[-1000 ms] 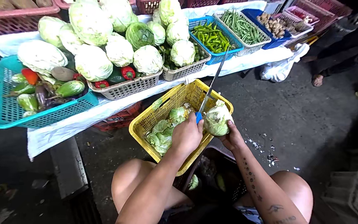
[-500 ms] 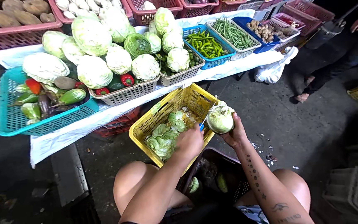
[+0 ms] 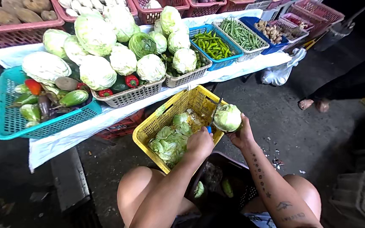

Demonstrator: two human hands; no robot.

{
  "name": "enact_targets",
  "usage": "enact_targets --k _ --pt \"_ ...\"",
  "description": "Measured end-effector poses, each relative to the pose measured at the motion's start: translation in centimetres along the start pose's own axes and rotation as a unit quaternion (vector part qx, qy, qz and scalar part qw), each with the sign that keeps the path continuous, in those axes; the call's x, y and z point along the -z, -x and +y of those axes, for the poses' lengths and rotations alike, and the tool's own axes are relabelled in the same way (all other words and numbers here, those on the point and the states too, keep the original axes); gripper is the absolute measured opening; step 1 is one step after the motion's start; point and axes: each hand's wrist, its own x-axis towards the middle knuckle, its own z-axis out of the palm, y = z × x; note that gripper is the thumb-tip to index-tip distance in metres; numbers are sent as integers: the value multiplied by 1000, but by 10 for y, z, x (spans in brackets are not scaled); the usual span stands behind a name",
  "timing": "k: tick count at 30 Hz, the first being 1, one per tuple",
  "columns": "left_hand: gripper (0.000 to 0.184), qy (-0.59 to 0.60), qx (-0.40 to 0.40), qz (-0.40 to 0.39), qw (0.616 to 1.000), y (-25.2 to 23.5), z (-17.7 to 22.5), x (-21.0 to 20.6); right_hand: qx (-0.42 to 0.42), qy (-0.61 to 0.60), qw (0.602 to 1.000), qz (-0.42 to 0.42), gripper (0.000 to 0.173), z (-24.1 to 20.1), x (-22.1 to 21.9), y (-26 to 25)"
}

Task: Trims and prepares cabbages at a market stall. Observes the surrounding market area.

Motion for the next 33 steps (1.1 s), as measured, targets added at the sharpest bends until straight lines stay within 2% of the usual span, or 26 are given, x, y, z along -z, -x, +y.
enact_targets --k 2,4,8,12,13,14,15,16,17,18,19,20,21,22,23,24,25,27,29,33 --pt "46 -23 -1 20 1000 3 1 1 5 1 998 -65 71 4 4 2" --pt "43 -52 6 46 998 6 4 2 27 40 991 -127 82 4 1 1" --pt "45 -83 6 68 994 12 10 -2 45 103 985 -132 91 -6 -3 -1" --pt "45 -4 -18 12 1000 11 -5 22 98 95 984 -114 78 2 -3 -6" --pt "46 2 -19 26 999 14 -7 25 112 99 983 -105 73 5 -4 -6" --pt "46 10 -25 65 998 22 -7 25 122 106 982 -98 71 7 -6 -6" --pt "44 31 -43 138 989 32 -7 23 130 117 980 -90 71 8 -7 -5" --pt "41 62 -82 246 964 40 -8 18 137 130 979 -81 74 9 -9 -5" --pt "38 92 -137 367 915 42 -11 14 139 137 978 -73 75 10 -10 -4" --pt "37 114 -177 445 870 39 -13 14 139 139 978 -66 74 13 -11 -3" --pt "37 125 -196 481 845 34 -15 15 142 139 978 -58 73 15 -12 -3" --pt "38 120 -188 472 853 26 -18 13 147 141 978 -51 71 16 -14 -3" --pt "39 97 -149 404 897 19 -22 6 153 144 977 -44 68 17 -16 -1" --pt "42 62 -84 270 957 11 -26 -1 161 151 975 -38 66 18 -19 0" --pt "44 33 -29 138 989 -1 -31 -6 172 165 970 -38 68 16 -23 1" --pt "48 26 8 55 998 -11 -35 -11 181 186 965 -44 72 14 -25 1" --pt "49 31 29 21 999 -14 -36 -10 185 199 961 -55 75 11 -25 0" --pt "49 65 34 22 997 -7 -33 13 180 193 961 -79 79 7 -24 -4" --pt "49 115 20 59 991 2 -30 32 154 163 970 -96 77 10 -15 -5" --pt "45 187 -7 200 962 10 -24 37 112 109 980 -122 76 20 -12 -5"
